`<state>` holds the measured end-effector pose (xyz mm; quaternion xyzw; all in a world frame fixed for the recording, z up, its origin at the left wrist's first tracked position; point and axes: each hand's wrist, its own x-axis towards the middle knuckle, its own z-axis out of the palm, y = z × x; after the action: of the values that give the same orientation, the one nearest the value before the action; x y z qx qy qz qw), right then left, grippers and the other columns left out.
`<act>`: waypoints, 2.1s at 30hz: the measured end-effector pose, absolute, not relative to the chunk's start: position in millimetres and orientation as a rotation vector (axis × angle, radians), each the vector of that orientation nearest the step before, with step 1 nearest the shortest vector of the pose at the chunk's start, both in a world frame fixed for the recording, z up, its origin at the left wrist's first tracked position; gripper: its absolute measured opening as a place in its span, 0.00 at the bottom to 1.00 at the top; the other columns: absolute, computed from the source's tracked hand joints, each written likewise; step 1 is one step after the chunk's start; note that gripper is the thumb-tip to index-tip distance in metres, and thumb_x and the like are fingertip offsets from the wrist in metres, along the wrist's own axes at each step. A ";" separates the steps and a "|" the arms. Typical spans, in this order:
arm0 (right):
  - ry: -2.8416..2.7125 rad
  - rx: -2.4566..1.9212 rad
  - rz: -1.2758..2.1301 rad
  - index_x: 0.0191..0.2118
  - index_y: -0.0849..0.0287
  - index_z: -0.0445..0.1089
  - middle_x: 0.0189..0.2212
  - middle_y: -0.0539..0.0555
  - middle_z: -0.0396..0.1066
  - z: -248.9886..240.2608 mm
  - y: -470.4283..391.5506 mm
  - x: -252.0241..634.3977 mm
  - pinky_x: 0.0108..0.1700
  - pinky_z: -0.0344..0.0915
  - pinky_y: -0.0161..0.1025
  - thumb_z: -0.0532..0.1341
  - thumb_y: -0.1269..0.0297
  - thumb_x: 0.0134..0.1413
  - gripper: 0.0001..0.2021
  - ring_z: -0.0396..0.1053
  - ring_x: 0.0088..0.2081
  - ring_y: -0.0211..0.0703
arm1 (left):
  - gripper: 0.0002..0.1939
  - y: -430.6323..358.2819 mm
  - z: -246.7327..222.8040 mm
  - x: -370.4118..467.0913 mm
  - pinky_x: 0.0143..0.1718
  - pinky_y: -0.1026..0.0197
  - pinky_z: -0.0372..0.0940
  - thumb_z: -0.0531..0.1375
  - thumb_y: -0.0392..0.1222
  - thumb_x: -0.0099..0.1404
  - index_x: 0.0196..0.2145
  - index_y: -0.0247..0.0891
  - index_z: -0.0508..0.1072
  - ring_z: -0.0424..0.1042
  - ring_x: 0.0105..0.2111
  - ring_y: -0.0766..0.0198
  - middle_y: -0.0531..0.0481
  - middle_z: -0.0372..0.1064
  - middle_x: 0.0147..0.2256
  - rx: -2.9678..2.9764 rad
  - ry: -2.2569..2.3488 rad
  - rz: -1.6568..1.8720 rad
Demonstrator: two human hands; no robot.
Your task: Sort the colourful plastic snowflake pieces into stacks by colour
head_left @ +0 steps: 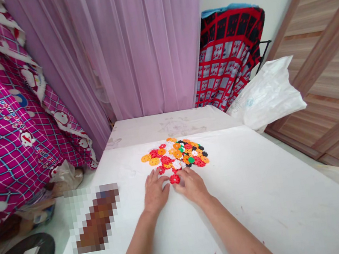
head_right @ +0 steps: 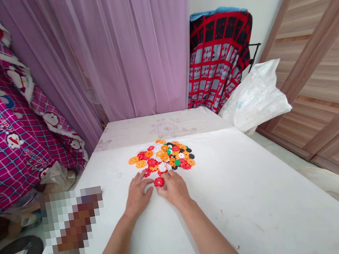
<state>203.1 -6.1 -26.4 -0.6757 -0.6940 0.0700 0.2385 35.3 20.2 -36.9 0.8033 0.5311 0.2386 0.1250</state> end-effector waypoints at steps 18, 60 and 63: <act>-1.628 -1.996 0.240 0.39 0.55 0.73 0.38 0.51 0.70 -29.8 0.9 223.5 0.42 0.61 0.34 0.58 0.62 0.55 0.09 0.67 0.38 0.39 | 0.13 29.6 -45.8 11.2 0.57 0.47 0.63 0.49 0.40 0.65 0.38 0.42 0.73 0.71 0.52 0.59 0.47 0.72 0.52 1.823 1.574 1.250; -1.591 -1.893 -0.157 0.39 0.53 0.73 0.57 0.57 0.64 -43.2 7.3 254.9 0.56 0.53 0.49 0.61 0.60 0.50 0.10 0.56 0.59 0.53 | 0.13 39.5 -51.5 4.2 0.54 0.49 0.65 0.53 0.44 0.63 0.39 0.43 0.75 0.73 0.49 0.57 0.48 0.75 0.49 1.756 1.603 1.258; -1.683 -1.879 -0.121 0.36 0.52 0.75 0.58 0.56 0.63 -41.0 -4.0 247.2 0.57 0.52 0.50 0.62 0.60 0.49 0.08 0.53 0.61 0.53 | 0.13 40.3 -52.3 4.1 0.55 0.48 0.64 0.53 0.45 0.62 0.39 0.43 0.75 0.73 0.49 0.57 0.48 0.75 0.49 1.741 1.609 1.260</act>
<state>247.2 -4.0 -41.0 -0.7089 -0.6351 -0.0456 0.3035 4.1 40.3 -52.3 0.6318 0.5836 0.4572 0.2264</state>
